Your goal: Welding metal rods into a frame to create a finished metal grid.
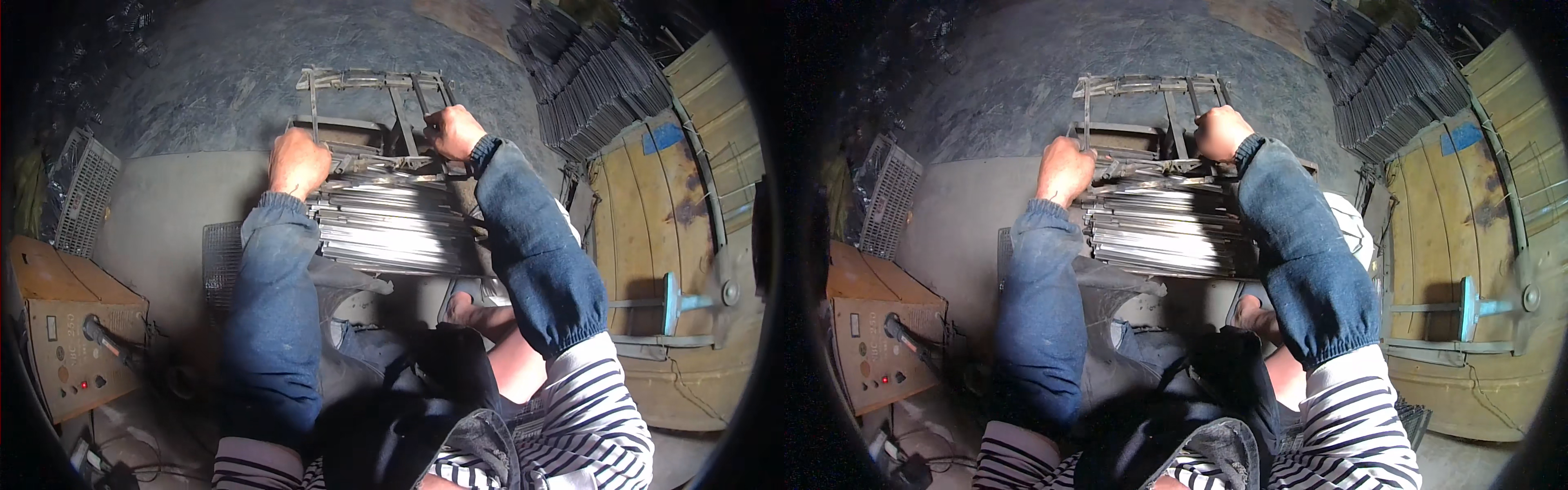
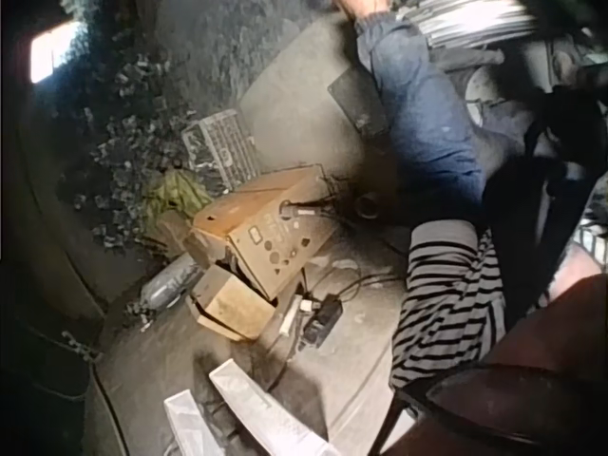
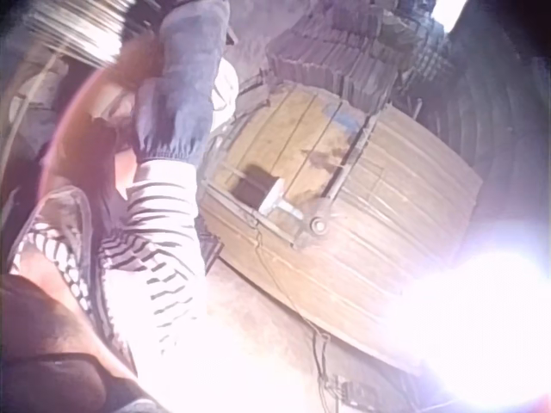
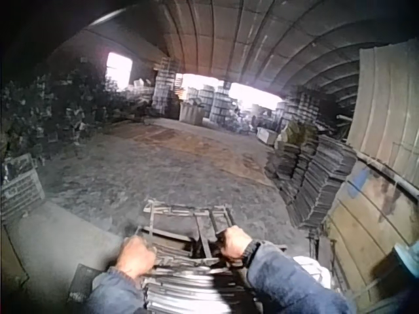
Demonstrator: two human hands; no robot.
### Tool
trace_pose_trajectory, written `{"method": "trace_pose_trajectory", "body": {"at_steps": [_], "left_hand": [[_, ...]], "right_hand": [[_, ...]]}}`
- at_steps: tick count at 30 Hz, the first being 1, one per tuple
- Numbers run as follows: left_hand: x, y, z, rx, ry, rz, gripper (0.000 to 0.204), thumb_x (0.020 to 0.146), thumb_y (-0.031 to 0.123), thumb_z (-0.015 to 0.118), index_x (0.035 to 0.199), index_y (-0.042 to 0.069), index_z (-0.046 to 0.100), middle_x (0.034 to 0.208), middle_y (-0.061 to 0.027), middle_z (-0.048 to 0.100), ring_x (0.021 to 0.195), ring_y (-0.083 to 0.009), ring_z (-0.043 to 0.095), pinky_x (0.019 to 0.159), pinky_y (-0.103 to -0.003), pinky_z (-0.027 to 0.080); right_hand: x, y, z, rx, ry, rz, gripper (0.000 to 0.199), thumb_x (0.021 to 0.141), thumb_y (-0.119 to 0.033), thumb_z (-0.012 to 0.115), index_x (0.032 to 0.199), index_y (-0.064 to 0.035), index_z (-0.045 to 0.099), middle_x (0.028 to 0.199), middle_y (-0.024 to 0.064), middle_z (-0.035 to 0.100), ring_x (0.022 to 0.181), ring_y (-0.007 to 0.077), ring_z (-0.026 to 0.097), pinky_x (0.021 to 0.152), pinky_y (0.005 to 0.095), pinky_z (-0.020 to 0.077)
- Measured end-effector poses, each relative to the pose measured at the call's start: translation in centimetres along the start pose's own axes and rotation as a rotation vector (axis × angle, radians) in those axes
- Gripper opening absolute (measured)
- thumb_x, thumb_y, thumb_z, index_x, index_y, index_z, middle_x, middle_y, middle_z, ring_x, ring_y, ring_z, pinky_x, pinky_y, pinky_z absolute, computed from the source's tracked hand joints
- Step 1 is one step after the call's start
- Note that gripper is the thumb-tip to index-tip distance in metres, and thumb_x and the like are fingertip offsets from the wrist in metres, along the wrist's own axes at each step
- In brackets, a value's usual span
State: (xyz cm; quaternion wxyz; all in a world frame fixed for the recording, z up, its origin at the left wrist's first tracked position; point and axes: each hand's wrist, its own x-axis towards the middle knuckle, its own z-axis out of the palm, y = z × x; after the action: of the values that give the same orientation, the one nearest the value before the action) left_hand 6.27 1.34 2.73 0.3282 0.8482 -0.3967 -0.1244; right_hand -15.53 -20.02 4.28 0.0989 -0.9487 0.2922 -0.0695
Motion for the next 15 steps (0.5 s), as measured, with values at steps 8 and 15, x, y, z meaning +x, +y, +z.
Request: {"method": "trace_pose_trajectory", "body": {"at_steps": [8, 15], "left_hand": [[-0.2, 0.2, -0.9, 0.025, -0.037, -0.062, 0.030, 0.082, 0.017, 0.068, 0.098, -0.008, 0.072, 0.110, -0.0324, 0.067, 0.109, -0.0466, 0.064, 0.094, -0.048, 0.052], [0.3, 0.2, 0.1, 0.007, -0.021, -0.025, 0.038, 0.084, 0.025, 0.071, 0.096, -0.012, 0.070, 0.101, -0.0355, 0.066, 0.104, -0.0479, 0.065, 0.092, -0.048, 0.051]], "right_hand": [[-6.8, -4.9, -1.8, 0.263, 0.084, -0.157, 0.014, 0.085, -0.014, 0.073, 0.091, -0.0011, 0.073, 0.077, 0.0240, 0.066, 0.072, 0.0398, 0.068, 0.063, 0.0448, 0.0545], [-12.2, -3.9, 5.4, 0.057, -0.251, -0.203, 0.051, 0.068, -0.002, 0.068, 0.119, -0.0029, 0.067, 0.109, 0.0174, 0.066, 0.113, 0.0378, 0.059, 0.094, 0.0442, 0.0522]]}}
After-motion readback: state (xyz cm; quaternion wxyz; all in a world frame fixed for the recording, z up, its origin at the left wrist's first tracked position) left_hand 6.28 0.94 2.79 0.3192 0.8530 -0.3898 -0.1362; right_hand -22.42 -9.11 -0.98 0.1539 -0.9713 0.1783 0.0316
